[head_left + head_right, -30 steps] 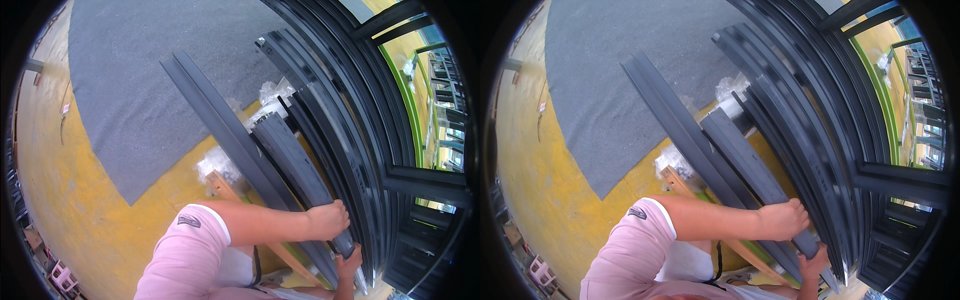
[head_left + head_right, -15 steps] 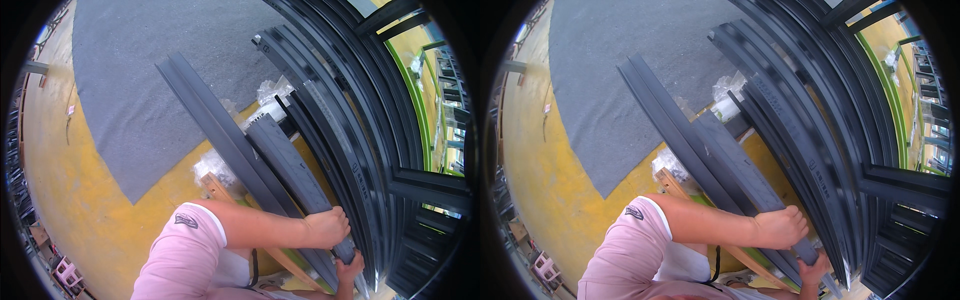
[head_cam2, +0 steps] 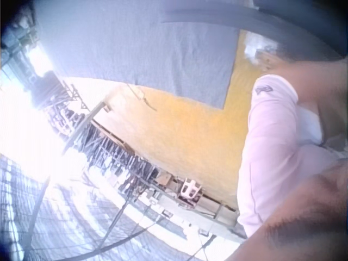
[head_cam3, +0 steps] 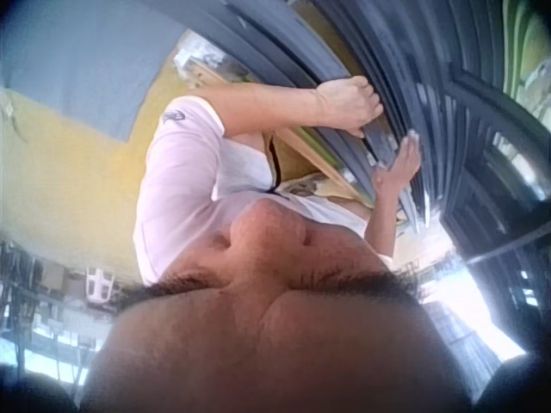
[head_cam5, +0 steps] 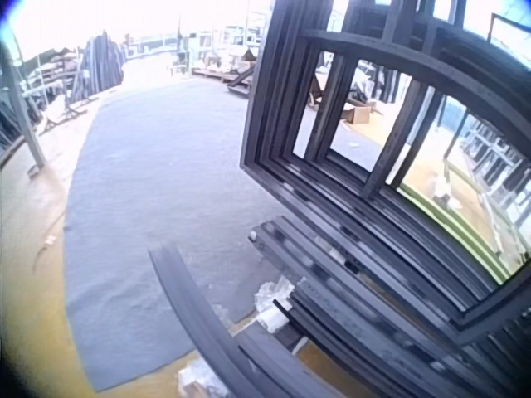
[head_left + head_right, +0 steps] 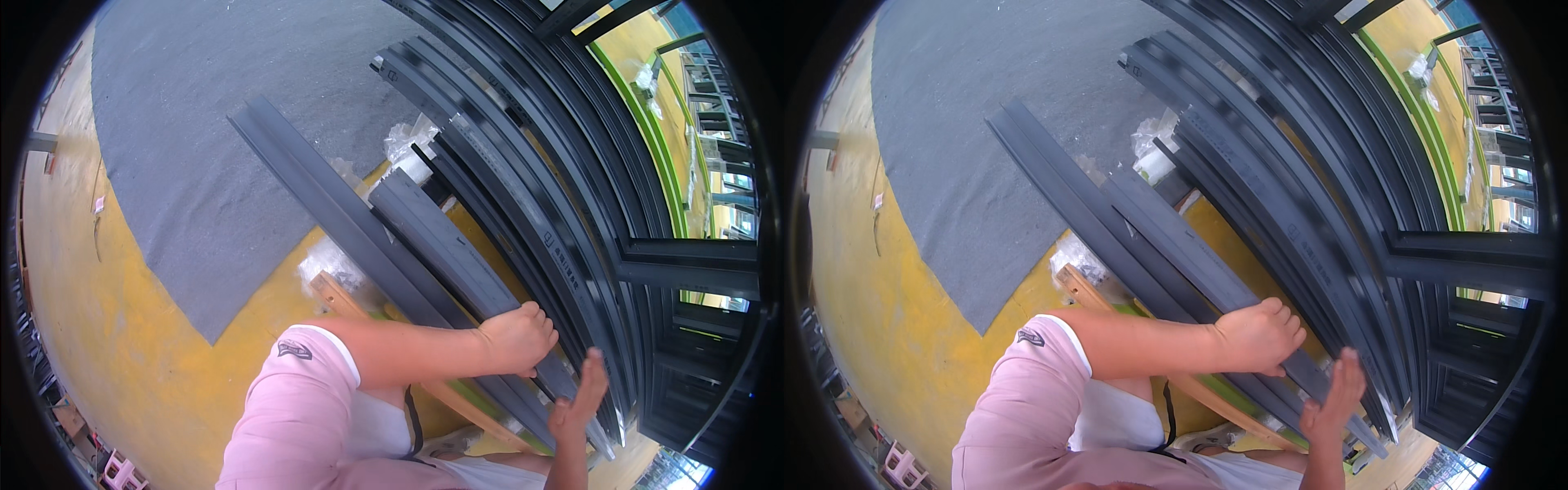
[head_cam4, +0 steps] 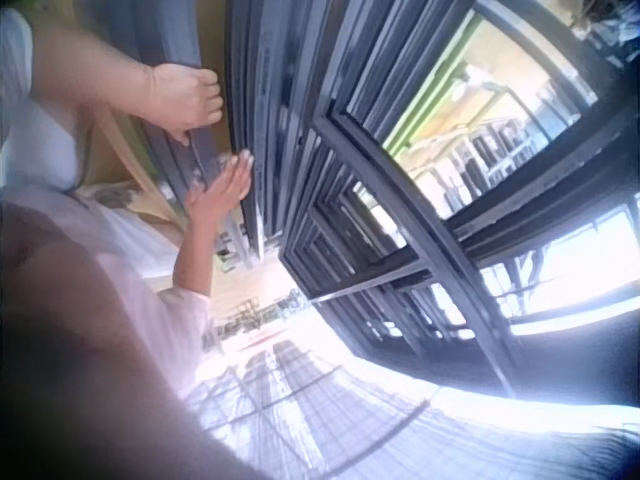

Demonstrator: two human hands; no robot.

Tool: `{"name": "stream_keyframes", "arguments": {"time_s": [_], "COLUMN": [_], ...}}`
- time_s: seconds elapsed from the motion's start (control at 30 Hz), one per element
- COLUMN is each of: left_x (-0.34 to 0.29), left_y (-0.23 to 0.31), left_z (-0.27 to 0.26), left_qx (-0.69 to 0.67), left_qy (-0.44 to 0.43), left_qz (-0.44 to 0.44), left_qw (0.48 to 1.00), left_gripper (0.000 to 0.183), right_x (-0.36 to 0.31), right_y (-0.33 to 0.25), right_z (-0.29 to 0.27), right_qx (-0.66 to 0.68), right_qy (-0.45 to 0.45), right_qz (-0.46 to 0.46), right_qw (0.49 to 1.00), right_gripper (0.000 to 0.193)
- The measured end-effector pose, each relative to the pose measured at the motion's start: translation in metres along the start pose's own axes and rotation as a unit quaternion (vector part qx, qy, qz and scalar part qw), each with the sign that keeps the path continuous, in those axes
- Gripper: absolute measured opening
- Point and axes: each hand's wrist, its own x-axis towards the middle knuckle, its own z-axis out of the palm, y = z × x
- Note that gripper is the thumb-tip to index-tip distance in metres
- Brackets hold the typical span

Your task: The person cuts a metal profile using a miter saw. Then the person carries the profile to a cart and organizes several black metal frames by hand, sliding them into alignment on the cart.

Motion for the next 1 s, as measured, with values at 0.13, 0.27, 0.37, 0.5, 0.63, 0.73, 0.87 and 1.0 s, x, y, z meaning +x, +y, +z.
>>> {"name": "stream_keyframes", "arguments": {"time_s": [0.13,0.27,0.37,0.5,0.63,0.73,0.87,1.0], "left_x": [-0.001,-0.003,-0.002,-0.002,-0.001,0.001,-0.005,-0.008], "left_y": [0.0,0.006,0.003,0.002,0.002,0.003,-0.001,-0.003], "left_z": [-0.002,0.0,-0.001,-0.001,-0.002,0.0,-0.001,-0.003], "left_qx": [0.005,0.013,0.007,0.015,0.034,0.046,0.049,0.083], "left_qy": [-0.012,-0.012,-0.011,-0.004,0.009,0.019,0.037,0.024], "left_qz": [0.007,0.018,0.007,0.016,0.038,0.049,0.05,0.055], "left_qw": [1.0,1.0,1.0,1.0,0.999,0.998,0.997,0.995], "left_gripper": [0.057,0.06,0.062,0.061,0.058,0.057,0.055,0.052], "right_x": [0.015,-0.001,0.006,0.009,0.001,0.002,0.002,-0.061], "right_y": [-0.031,-0.011,-0.008,-0.008,-0.006,-0.002,0.008,0.065], "right_z": [0.004,0.047,0.049,0.049,0.051,0.046,-0.005,-0.047], "right_qx": [-0.046,-0.034,-0.061,-0.043,0.061,0.036,-0.03,-0.176], "right_qy": [0.215,0.017,0.038,0.04,0.005,-0.024,0.218,0.343], "right_qz": [-0.057,0.13,0.036,0.025,0.067,0.051,0.087,0.351], "right_qw": [0.974,0.991,0.997,0.998,0.996,0.998,0.972,0.853], "right_gripper": [0.085,0.078,0.067,0.064,0.065,0.068,0.068,0.069]}}
